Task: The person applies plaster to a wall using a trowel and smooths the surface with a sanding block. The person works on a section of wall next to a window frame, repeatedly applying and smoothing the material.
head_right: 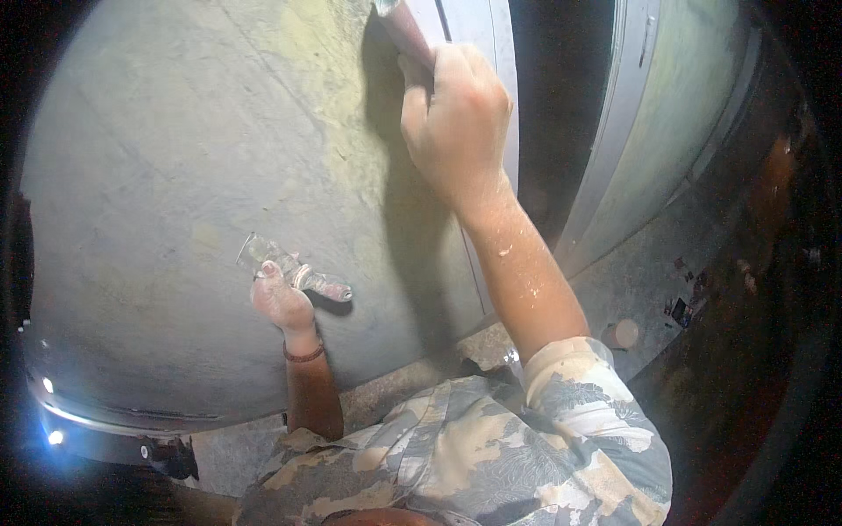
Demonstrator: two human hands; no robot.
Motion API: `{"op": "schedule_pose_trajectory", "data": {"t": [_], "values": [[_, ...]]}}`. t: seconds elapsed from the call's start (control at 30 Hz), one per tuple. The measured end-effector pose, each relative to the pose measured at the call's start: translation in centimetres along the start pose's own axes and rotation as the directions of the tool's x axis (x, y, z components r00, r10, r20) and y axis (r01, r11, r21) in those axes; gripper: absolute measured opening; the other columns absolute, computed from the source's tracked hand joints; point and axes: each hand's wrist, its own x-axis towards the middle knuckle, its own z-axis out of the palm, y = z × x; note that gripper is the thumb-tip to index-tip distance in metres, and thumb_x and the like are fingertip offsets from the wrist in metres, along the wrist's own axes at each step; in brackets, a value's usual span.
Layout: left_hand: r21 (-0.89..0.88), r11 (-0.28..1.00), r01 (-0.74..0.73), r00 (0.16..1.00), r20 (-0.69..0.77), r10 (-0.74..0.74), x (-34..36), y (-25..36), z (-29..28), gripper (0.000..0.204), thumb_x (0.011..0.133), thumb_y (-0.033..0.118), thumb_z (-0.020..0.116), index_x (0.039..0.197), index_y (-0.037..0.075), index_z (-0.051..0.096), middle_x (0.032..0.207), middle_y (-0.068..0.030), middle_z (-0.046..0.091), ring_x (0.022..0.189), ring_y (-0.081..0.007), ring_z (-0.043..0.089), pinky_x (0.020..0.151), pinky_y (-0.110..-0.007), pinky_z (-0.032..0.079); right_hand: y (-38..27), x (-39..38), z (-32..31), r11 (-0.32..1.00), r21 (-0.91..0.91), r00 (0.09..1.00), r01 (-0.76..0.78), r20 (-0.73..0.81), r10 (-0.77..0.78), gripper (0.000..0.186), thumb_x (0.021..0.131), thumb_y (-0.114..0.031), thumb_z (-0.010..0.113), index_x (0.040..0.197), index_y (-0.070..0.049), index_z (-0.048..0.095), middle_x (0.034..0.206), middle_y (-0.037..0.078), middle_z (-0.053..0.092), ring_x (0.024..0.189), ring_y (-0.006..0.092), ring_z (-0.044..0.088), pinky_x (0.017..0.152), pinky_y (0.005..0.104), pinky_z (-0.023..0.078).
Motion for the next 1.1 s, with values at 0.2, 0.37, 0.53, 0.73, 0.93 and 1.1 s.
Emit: {"op": "schedule_pose_trajectory", "data": {"t": [0.2, 0.37, 0.53, 0.73, 0.93, 1.1], "values": [[-0.017, 1.000, 0.024, 0.999, -0.036, -0.024, -0.1, -1.2, -0.7, 0.044, 0.110, 0.027, 0.050, 0.095, -0.010, 0.067, 0.081, -0.0172, 0.070, 0.068, -0.0220, 0.067, 0.059, -0.034, 0.055, 4.4, -14.5, -1.0, 0.968, -0.044, 0.951, -0.246, 0.183, 0.250, 0.023, 0.074, 0.010, 0.056, 0.093, 0.002, 0.065, 0.084, 0.019, 0.060, 0.076, 0.0383, 0.061, 0.072, 0.0417, 0.051], [0.056, 0.997, 0.051, 0.997, 0.053, -0.054, 0.2, -0.9, -1.0, 0.045, 0.110, 0.028, 0.051, 0.096, -0.011, 0.067, 0.081, -0.0169, 0.071, 0.068, -0.0230, 0.068, 0.057, -0.034, 0.056, 5.5, -26.9, -4.6, 0.915, -0.175, 0.840, -0.364, 0.363, 0.403, 0.015, 0.083, 0.006, 0.064, 0.096, 0.000, 0.068, 0.086, 0.017, 0.065, 0.084, 0.0396, 0.064, 0.080, 0.0460, 0.052], [0.081, 0.997, -0.012, 1.000, -0.022, 0.013, 0.5, -0.9, -0.2, 0.047, 0.107, 0.027, 0.051, 0.080, -0.006, 0.073, 0.074, -0.0187, 0.074, 0.062, -0.0297, 0.069, 0.060, -0.039, 0.052, 4.6, -18.0, -5.7, 0.933, 0.052, 0.907, -0.357, 0.260, 0.333, 0.015, 0.081, 0.000, 0.065, 0.096, 0.000, 0.067, 0.088, 0.019, 0.064, 0.083, 0.0407, 0.064, 0.075, 0.0453, 0.051], [0.145, 0.986, -0.078, 0.995, 0.074, 0.068, 0.6, -2.0, -0.8, 0.053, 0.108, 0.034, 0.051, 0.087, -0.009, 0.073, 0.072, -0.0149, 0.072, 0.061, -0.0218, 0.067, 0.056, -0.034, 0.052, -0.3, 8.8, -2.7, 0.971, 0.237, 1.000, 0.027, -0.005, -0.027, 0.016, 0.082, -0.002, 0.063, 0.096, 0.004, 0.068, 0.080, 0.021, 0.064, 0.077, 0.0430, 0.065, 0.071, 0.0457, 0.052], [0.181, 0.976, -0.123, 0.990, 0.084, 0.109, 0.6, -2.4, -0.9, 0.052, 0.109, 0.032, 0.050, 0.086, -0.008, 0.073, 0.072, -0.0150, 0.072, 0.061, -0.0222, 0.067, 0.056, -0.035, 0.051, -6.0, 18.5, -1.8, 0.977, 0.193, 0.995, 0.090, 0.016, -0.094, 0.024, 0.091, -0.010, 0.059, 0.097, 0.011, 0.069, 0.083, 0.032, 0.069, 0.081, 0.0416, 0.074, 0.074, 0.0452, 0.056], [0.164, 0.984, -0.075, 0.995, 0.074, 0.064, 0.5, -1.8, -0.8, 0.050, 0.109, 0.030, 0.049, 0.086, -0.008, 0.072, 0.073, -0.0144, 0.073, 0.062, -0.0226, 0.067, 0.057, -0.035, 0.051, -4.4, 15.2, -1.1, 0.994, 0.075, 0.957, -0.073, 0.287, 0.049, 0.029, 0.092, -0.013, 0.062, 0.094, 0.015, 0.067, 0.082, 0.034, 0.068, 0.081, 0.0421, 0.074, 0.074, 0.0467, 0.056]]}}
